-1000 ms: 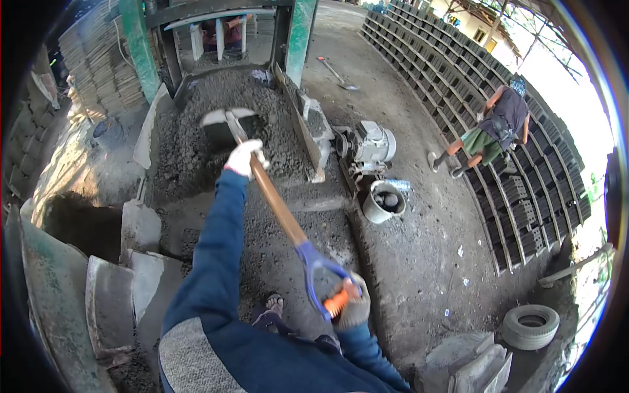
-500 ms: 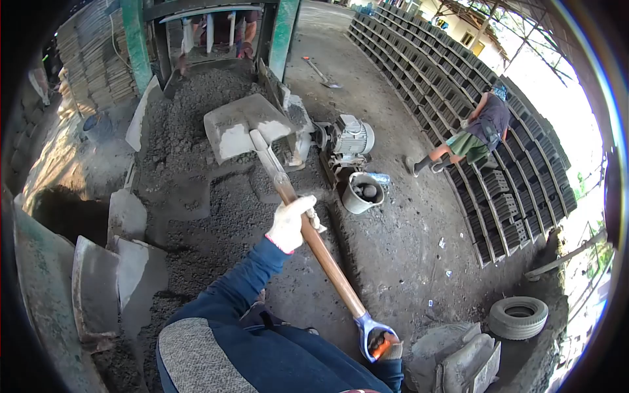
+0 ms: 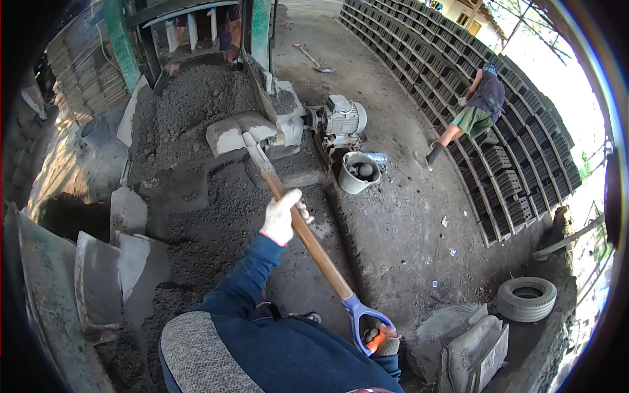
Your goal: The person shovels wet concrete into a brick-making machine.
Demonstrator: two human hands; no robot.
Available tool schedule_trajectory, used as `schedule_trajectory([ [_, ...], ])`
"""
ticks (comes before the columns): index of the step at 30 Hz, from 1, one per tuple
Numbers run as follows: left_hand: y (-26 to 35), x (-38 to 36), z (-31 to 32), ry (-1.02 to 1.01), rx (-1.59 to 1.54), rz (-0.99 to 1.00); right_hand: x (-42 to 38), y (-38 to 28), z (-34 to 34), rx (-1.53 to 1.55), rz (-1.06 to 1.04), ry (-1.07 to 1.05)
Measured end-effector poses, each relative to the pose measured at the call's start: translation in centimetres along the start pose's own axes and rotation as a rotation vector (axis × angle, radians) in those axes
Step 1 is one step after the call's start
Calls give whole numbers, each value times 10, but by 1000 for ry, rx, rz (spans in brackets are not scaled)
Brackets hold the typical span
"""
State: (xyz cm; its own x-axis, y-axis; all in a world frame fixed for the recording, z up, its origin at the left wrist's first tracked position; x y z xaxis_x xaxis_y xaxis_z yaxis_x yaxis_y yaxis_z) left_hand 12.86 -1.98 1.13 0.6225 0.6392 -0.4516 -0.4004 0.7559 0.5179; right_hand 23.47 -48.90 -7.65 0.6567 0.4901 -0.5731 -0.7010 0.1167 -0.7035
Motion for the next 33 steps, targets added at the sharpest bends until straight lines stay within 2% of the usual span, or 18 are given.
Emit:
schedule_trajectory([
  [3, -27, -1, -1, -86, 28, -6, 13, -6, -4, -80, 17, 22],
  [6, -21, 4, -7, 28, -2, 16, 23, -3, -4, -153, 42, 56],
  [7, -14, 10, -8, 6, -6, 23, 21, -4, 12, -157, 39, 49],
  [12, 59, 56, -21, -59, 53, 13, 43, -1, 122, -220, -62, -47],
  [16, 127, 111, -48, -101, 99, 2, 62, 8, 228, -87, -113, -136],
  [19, 184, 149, -67, -109, 89, -15, 71, 13, 310, -122, -141, -224],
  [21, 226, 183, -79, -129, 87, 78, 91, 18, 351, -30, -186, -193],
  [22, 243, 191, -80, -109, 121, 142, 97, 18, 371, -20, -190, -263],
  [23, 264, 216, -92, -5, 95, 224, 111, 8, 386, -279, -256, -478],
  [24, 269, 209, -85, 62, 91, 272, 123, 14, 381, -252, -223, -478],
  [26, 256, 192, -70, 85, 78, 236, 113, -6, 370, -206, -271, -397],
  [28, 211, 150, -36, -61, 92, 135, 98, -37, 326, -97, -332, -371],
  [30, 149, 101, -6, -184, 27, -36, 114, -40, 221, -78, -280, -256],
  [32, 89, 66, 7, -347, -124, -227, 131, -25, 83, -141, -209, -65],
  [33, 68, 57, 5, -354, -238, -256, 133, -18, 16, -241, -261, -15],
])
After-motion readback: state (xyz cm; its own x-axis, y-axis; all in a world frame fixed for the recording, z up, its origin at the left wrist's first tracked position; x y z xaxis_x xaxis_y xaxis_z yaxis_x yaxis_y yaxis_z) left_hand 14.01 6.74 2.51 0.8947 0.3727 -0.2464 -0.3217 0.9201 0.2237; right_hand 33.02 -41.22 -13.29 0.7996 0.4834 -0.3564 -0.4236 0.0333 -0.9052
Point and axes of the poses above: each hand's wrist, its own x-axis towards the middle knuckle, its own z-axis out of the palm, y = z × x, the point moved 8 cm from there along x, towards the middle knuckle, and after that the axes turned 11 degrees about -z, right-handed, at the moved point
